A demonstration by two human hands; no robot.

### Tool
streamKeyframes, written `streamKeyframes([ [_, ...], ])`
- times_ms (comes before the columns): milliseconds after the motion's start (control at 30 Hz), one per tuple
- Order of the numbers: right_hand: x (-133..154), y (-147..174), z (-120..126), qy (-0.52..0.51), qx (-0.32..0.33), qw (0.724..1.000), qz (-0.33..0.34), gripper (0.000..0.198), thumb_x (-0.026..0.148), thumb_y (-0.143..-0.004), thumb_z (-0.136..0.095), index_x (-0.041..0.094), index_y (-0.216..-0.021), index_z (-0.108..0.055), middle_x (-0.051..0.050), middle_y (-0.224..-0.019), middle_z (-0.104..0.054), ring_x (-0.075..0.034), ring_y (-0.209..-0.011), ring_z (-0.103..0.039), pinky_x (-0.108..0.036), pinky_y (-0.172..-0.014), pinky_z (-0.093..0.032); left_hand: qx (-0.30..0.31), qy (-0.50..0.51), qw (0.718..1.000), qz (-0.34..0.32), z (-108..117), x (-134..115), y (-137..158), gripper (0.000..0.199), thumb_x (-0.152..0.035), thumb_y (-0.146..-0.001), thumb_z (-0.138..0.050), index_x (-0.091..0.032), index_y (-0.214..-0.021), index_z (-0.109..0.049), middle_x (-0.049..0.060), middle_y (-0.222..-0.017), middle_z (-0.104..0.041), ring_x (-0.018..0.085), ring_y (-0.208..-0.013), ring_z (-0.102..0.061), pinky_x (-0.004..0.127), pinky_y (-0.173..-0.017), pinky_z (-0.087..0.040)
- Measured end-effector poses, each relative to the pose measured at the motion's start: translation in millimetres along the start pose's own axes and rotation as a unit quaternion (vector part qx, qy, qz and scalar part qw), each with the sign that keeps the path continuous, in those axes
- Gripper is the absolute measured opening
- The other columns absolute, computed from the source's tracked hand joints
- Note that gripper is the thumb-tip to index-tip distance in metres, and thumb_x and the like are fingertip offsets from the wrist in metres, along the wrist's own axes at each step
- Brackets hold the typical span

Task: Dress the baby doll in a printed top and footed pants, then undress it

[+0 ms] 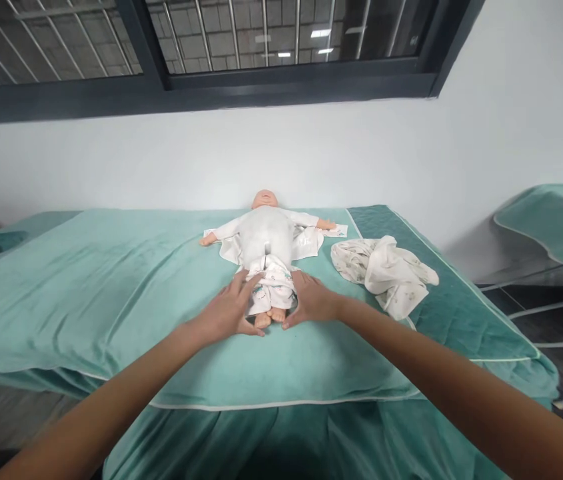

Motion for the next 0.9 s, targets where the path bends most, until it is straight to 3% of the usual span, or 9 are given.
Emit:
streamKeyframes([
  [167, 14, 14, 0, 0.101, -0.035, 0.994, -0.005, 0.073, 0.063, -0.067, -0.075, 0.016, -0.116, -0.047, -0.018, -0.117, -0.059, -0.038, -0.113, -0.056, -0.046, -0.096, -0.041, -0.036, -0.104, 0.994, -0.007, 5, -18, -2, 0.102, -0.051, -0.068, -0.075, -0.020, -0.151, -0.024, 0.021, -0.136, -0.042, 0.041, -0.121, -0.051, 0.051, -0.094, -0.046],
  [333, 35, 26, 9, 0.143, -0.028, 0.988, -0.053, 0.043, 0.054, -0.082, -0.062, 0.018, -0.102, -0.051, -0.013, -0.102, -0.066, -0.032, -0.100, -0.063, -0.035, -0.080, -0.042, -0.045, -0.092, 0.995, 0.009, 11, -28, 8, 0.081, -0.045, -0.078, -0.061, -0.020, -0.148, -0.028, 0.016, -0.128, -0.050, 0.035, -0.116, -0.055, 0.045, -0.089, -0.048],
  [433, 43, 30, 10, 0.146, -0.026, 0.985, -0.086, 0.039, 0.055, -0.087, -0.055, 0.018, -0.101, -0.053, -0.012, -0.097, -0.069, -0.031, -0.093, -0.066, -0.032, -0.072, -0.040, -0.030, -0.064, 0.997, 0.007, 11, -32, 14, 0.078, -0.048, -0.081, -0.059, -0.019, -0.146, -0.029, 0.016, -0.131, -0.052, 0.034, -0.117, -0.055, 0.045, -0.090, -0.047],
  [600, 48, 36, 13, 0.063, -0.003, 0.990, -0.123, 0.035, 0.052, -0.086, -0.055, 0.019, -0.099, -0.060, -0.010, -0.100, -0.072, -0.030, -0.092, -0.067, -0.031, -0.069, -0.041, -0.016, -0.049, 0.999, 0.009, 20, -39, 27, 0.055, -0.042, -0.091, -0.046, -0.023, -0.142, -0.035, 0.012, -0.126, -0.064, 0.033, -0.109, -0.063, 0.042, -0.085, -0.047],
  [700, 58, 41, 14, -0.065, 0.073, 0.990, -0.106, 0.033, 0.047, -0.082, -0.064, 0.021, -0.100, -0.068, -0.006, -0.104, -0.073, -0.027, -0.096, -0.066, -0.030, -0.075, -0.044, 0.004, -0.061, 0.997, 0.038, 23, -37, 36, 0.049, -0.031, -0.090, -0.045, -0.027, -0.139, -0.039, 0.009, -0.116, -0.070, 0.031, -0.096, -0.069, 0.036, -0.073, -0.046],
  [800, 69, 49, 16, -0.176, 0.157, 0.968, -0.086, 0.042, 0.055, -0.077, -0.069, 0.022, -0.101, -0.072, -0.004, -0.105, -0.073, -0.025, -0.094, -0.066, -0.029, -0.073, -0.046, -0.001, -0.104, 0.993, 0.055, 27, -35, 38, 0.047, -0.026, -0.090, -0.041, -0.027, -0.137, -0.041, 0.010, -0.104, -0.073, 0.031, -0.091, -0.070, 0.035, -0.069, -0.045],
  [900, 69, 51, 23, -0.147, 0.180, 0.970, -0.069, 0.048, 0.066, -0.074, -0.067, 0.020, -0.086, -0.072, -0.004, -0.090, -0.072, -0.022, -0.079, -0.062, -0.028, -0.064, -0.043, 0.005, -0.129, 0.990, 0.057, 21, -34, 35, 0.047, -0.030, -0.092, -0.041, -0.025, -0.139, -0.041, 0.012, -0.099, -0.074, 0.031, -0.087, -0.070, 0.036, -0.068, -0.045],
])
Point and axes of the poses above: each hand's wrist, its own y-axis away from the middle knuckle, its own z-axis out of the back of the hand, x = y × z, the point moved 10 cm from there along -y, towards the middle knuckle
